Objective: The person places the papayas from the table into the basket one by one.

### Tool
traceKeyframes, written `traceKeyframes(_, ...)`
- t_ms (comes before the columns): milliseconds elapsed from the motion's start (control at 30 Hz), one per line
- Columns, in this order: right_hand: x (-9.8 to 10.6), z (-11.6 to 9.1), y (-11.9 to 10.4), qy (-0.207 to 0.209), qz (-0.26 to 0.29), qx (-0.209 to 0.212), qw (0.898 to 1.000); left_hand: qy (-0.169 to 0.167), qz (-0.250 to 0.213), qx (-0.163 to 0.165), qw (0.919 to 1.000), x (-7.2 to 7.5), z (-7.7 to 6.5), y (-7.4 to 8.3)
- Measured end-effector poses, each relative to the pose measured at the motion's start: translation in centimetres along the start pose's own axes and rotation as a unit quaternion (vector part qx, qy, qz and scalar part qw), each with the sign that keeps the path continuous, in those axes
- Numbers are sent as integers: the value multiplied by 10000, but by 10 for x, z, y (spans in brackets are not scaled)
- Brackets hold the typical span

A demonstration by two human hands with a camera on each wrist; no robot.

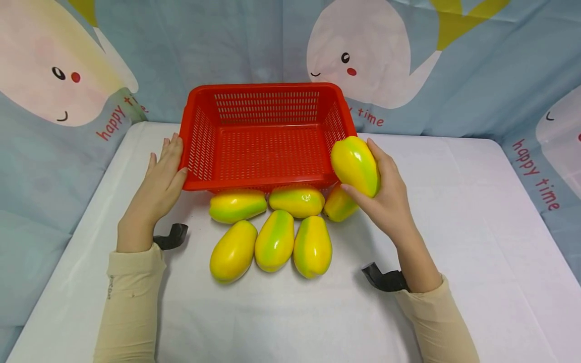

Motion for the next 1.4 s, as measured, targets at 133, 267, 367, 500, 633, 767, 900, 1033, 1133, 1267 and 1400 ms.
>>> traceKeyframes(133, -3, 5, -3, -43, 31, 7, 10000, 19, -1, 6, 10000, -1, 0, 0)
traceKeyframes(267, -5, 8, -4, -62, 97, 12, 9999, 31, 7, 18, 10000, -1, 0, 0)
traceKeyframes(367, -6, 11, -5, -75, 148, 31, 9999, 27, -11, 7, 10000, 0, 0, 0)
traceKeyframes(500, -8, 15, -6, -128, 177, 21, 9998, 29, -18, 0, 10000, 0, 0, 0)
traceKeyframes(633, -12, 21, -7, -231, 182, -27, 9996, 30, -18, 19, 10000, 1, 0, 1)
traceKeyframes(767, -16, 26, -8, -302, 221, -8, 9993, 23, -17, 31, 10000, 1, 0, 2)
traceKeyframes(900, -19, 30, -9, -334, 259, 10, 9991, 21, -17, 19, 10000, 2, 0, 2)
traceKeyframes(1033, -22, 34, -9, -343, 303, 0, 9990, 18, -34, 20, 10000, 2, 0, 2)
traceKeyframes(1133, -24, 38, -8, -339, 348, 42, 9988, 15, -36, 19, 10000, 1, 0, 2)
traceKeyframes(1267, -27, 44, -7, -353, 355, 80, 9987, 24, -27, 31, 10000, 1, 0, 2)
traceKeyframes(1400, -31, 48, -8, -397, 335, 43, 9986, 38, -27, 33, 10000, 1, 0, 2)
Point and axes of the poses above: each hand's wrist, its own z-axis towards the middle knuckle, its own x-axis out of the back of the hand, y = z × x, the point moved 3 cm from there along z, towards the middle knuckle, and after that the axes turned 3 degrees about -x, right-handed, at the moved point
